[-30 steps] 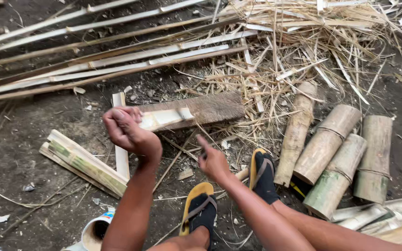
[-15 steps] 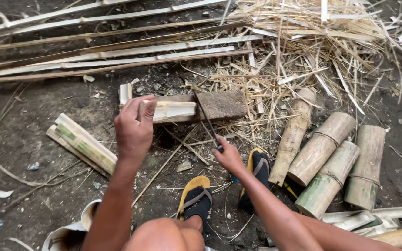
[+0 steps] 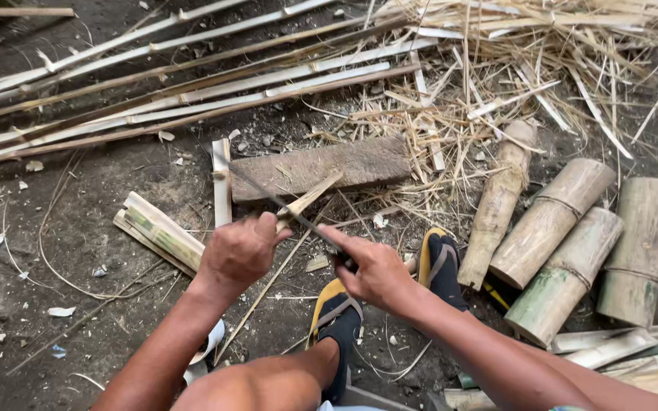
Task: The person uses a machete to split bamboo pieces into smaller strips on a wooden block. The person repeatedly positions bamboo segments, strikes them with the machete, and separates the resulting strips, accumulating a pile of processed bamboo.
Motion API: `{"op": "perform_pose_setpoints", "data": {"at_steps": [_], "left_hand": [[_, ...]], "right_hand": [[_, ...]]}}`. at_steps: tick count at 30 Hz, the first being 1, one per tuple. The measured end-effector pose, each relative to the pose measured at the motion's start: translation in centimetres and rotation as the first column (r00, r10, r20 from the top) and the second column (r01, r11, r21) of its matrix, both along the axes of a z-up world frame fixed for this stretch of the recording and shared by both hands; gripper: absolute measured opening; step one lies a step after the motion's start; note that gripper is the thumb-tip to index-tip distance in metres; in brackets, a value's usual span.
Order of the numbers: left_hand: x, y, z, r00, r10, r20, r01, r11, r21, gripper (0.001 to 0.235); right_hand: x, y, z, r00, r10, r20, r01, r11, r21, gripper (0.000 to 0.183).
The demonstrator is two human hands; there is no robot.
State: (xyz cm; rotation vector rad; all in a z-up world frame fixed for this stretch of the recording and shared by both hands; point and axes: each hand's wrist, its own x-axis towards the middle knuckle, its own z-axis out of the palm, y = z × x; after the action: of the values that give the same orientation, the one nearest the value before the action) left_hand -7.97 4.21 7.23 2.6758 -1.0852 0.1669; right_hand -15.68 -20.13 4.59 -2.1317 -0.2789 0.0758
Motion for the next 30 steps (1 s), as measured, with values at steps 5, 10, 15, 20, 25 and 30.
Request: {"op": "perform_pose_setpoints", "data": {"at_steps": [5, 10, 15, 20, 25, 30], "left_hand": [[-0.8, 0.1, -0.2, 0.996, 0.064, 0.055, -0.059, 0.995, -0.086, 0.034], [-1.0, 0.4, -0.5, 0.997, 0.064, 0.033, -0.063, 0.998, -0.029, 0.035], [-0.5, 1.0, -0.5, 0.993, 0.086, 0.076, -0.079, 0.992, -0.099, 0.032], [-1.7, 1.7, -1.4, 0.992, 0.099, 0.074, -0.093, 0.993, -0.075, 0.032], [-1.7, 2.4, -1.9, 0.986, 0.160, 0.051, -0.156, 0.985, -0.074, 0.034], [-1.9, 2.4, -2.5, 0.995, 0.039, 0.093, -0.027, 0.992, -0.125, 0.035]], "right_hand": [[-0.2, 0.8, -0.9, 0.995, -0.036, -0.088, 0.037, 0.999, 0.015, 0.057], [0.2, 0.2, -2.3, 1.000, -0.016, -0.005, 0.016, 0.996, -0.092, 0.059], [-0.9, 0.4, -3.9, 0.998, 0.010, -0.066, -0.017, 0.994, -0.105, 0.037], [2.5, -1.8, -9.1, 0.957, -0.125, -0.263, 0.031, 0.942, -0.335, 0.025], [2.0, -1.9, -9.9, 0.979, -0.037, -0.203, -0.004, 0.980, -0.199, 0.023], [3.8, -3.1, -14.0, 0.982, -0.052, -0.181, -0.016, 0.933, -0.359, 0.027]]}}
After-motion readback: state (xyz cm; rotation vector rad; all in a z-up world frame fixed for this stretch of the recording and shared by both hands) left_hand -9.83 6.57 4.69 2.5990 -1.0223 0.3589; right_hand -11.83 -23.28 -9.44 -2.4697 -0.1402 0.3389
